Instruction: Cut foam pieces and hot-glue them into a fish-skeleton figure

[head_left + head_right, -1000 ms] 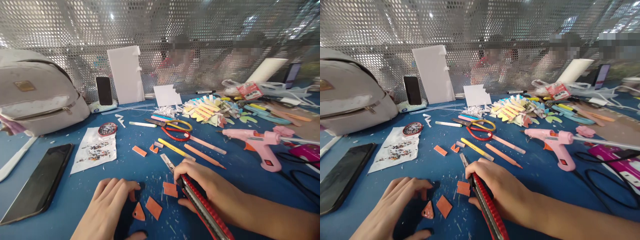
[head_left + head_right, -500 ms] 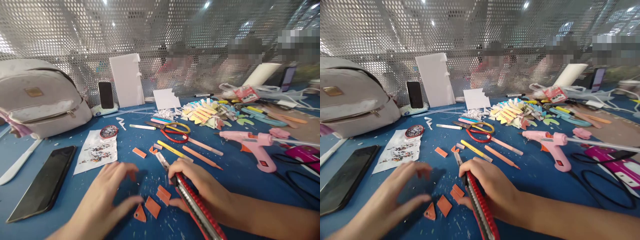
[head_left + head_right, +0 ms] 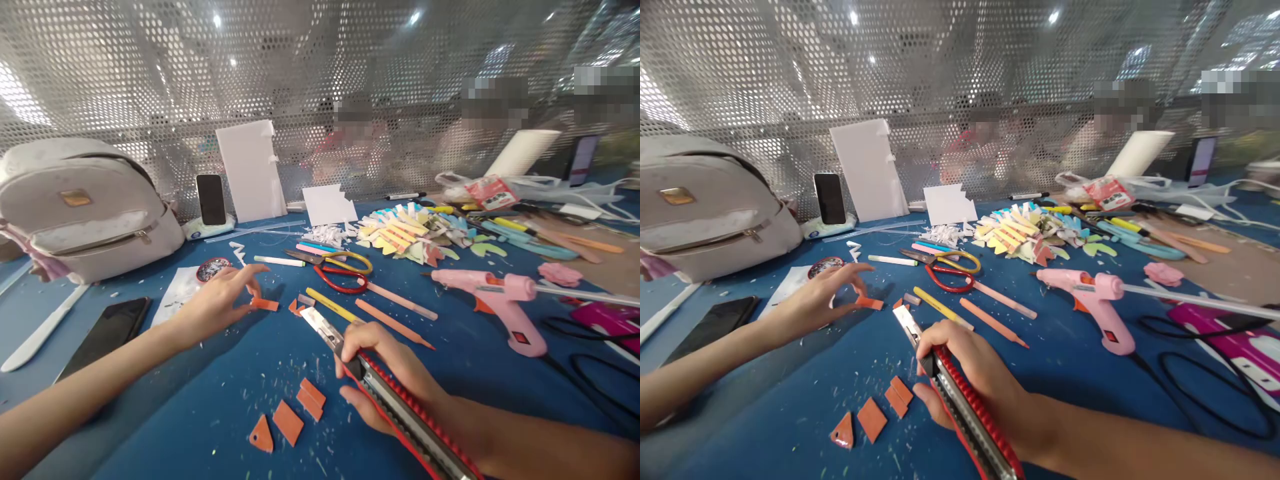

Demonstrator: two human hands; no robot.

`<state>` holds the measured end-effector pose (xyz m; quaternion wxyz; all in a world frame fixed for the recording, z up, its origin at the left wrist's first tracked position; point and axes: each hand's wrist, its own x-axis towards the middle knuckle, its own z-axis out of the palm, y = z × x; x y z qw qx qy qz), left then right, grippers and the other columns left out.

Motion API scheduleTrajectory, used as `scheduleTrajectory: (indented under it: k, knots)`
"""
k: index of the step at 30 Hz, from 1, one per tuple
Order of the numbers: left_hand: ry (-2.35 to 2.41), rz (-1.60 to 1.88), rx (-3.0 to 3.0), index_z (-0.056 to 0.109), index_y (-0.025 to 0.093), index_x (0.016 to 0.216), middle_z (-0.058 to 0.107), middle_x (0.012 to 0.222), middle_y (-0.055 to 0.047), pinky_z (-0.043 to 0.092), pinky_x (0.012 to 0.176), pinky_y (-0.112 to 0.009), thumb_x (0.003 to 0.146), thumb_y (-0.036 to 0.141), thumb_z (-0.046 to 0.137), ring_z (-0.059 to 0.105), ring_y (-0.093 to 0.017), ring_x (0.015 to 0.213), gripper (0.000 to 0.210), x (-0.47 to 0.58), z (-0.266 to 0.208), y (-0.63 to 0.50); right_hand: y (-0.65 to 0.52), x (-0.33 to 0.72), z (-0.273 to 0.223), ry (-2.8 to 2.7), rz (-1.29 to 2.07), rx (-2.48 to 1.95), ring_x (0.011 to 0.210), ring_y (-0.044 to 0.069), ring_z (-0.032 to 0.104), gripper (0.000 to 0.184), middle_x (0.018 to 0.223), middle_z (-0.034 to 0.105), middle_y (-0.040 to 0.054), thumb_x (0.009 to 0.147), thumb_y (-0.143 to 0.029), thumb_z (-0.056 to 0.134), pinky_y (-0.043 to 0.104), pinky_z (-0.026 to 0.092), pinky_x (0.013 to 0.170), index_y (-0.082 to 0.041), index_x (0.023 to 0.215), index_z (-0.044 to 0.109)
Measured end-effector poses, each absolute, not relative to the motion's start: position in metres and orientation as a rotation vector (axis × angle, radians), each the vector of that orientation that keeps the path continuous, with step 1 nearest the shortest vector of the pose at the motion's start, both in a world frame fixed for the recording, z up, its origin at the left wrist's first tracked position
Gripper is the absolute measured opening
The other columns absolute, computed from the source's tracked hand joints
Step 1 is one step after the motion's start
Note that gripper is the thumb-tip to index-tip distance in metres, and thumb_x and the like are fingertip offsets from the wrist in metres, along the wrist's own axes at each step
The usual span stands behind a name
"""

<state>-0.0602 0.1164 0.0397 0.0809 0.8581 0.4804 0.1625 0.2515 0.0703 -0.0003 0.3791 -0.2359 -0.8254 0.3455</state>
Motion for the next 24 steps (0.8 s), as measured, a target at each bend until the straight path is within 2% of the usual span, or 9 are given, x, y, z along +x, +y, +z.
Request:
scheduleTrajectory:
  k: [2,6,10,16,20,22,24]
  knots:
    - [1.497,0.545,2.583,0.04,0.021,0.139,0.072,0.104,-0.006,0.046,0.098,-0.044,0.099,0.026,0.047,0.064,-0.024,0.102,0.041,-0.065,0.049,0.127,0.07,0.25,0.0,-2.109,0.874,-0.565,0.078,0.016,0.059,0.036,0.093,0.061,0.0,0.085,-0.016,0.066,0.031,0.049,0.073,-0.029,0.111,0.046]
    - [1.545,0.619,2.597,0.038,0.018,0.142,0.071,0.101,-0.005,0.051,0.093,-0.04,0.1,0.027,0.054,0.066,-0.022,0.099,0.046,-0.063,0.063,0.172,0.07,0.249,0.004,-2.137,0.833,-0.554,0.08,0.016,0.059,0.03,0.094,0.06,0.0003,0.086,-0.017,0.064,0.029,0.049,0.073,-0.027,0.109,0.047]
    - [1.556,0.585,2.605,0.057,0.016,0.129,0.068,0.11,-0.007,0.057,0.086,-0.042,0.1,0.036,0.06,0.069,-0.021,0.093,0.035,-0.052,0.058,0.215,0.069,0.251,0.006,-2.14,0.844,-0.584,0.079,0.015,0.059,0.031,0.094,0.061,0.0,0.087,-0.015,0.064,0.028,0.049,0.075,-0.027,0.11,0.047]
    - [1.587,0.603,2.598,0.06,0.016,0.126,0.066,0.118,-0.008,0.055,0.093,-0.047,0.098,0.039,0.063,0.067,-0.024,0.104,0.036,-0.045,0.046,0.221,0.07,0.253,0.001,-2.082,0.937,-0.56,0.073,0.014,0.06,0.032,0.09,0.061,-0.001,0.087,-0.017,0.065,0.027,0.049,0.069,-0.027,0.111,0.046]
    - [1.512,0.596,2.558,0.061,0.016,0.12,0.068,0.109,-0.006,0.055,0.09,-0.043,0.099,0.037,0.062,0.067,-0.022,0.1,0.03,-0.031,0.044,0.183,0.073,0.249,-0.002,-1.843,1.026,-0.578,0.068,0.013,0.06,0.027,0.088,0.062,-0.001,0.093,-0.022,0.062,0.026,0.05,0.064,-0.028,0.111,0.042]
    - [1.48,0.547,2.533,0.064,0.017,0.107,0.07,0.099,-0.004,0.055,0.082,-0.037,0.096,0.037,0.064,0.067,-0.019,0.09,0.023,-0.018,0.04,0.157,0.075,0.247,-0.003,-1.731,1.032,-0.588,0.067,0.013,0.06,0.025,0.087,0.062,-0.0009,0.096,-0.026,0.061,0.025,0.051,0.063,-0.028,0.111,0.042]
    - [1.482,0.503,2.511,0.063,0.02,0.096,0.069,0.092,-0.002,0.052,0.075,-0.032,0.093,0.045,0.066,0.066,-0.019,0.084,0.025,-0.005,0.034,0.133,0.076,0.245,-0.003,-1.696,1.04,-0.579,0.067,0.014,0.061,0.024,0.086,0.062,-0.0008,0.097,-0.031,0.06,0.026,0.052,0.062,-0.028,0.111,0.041]
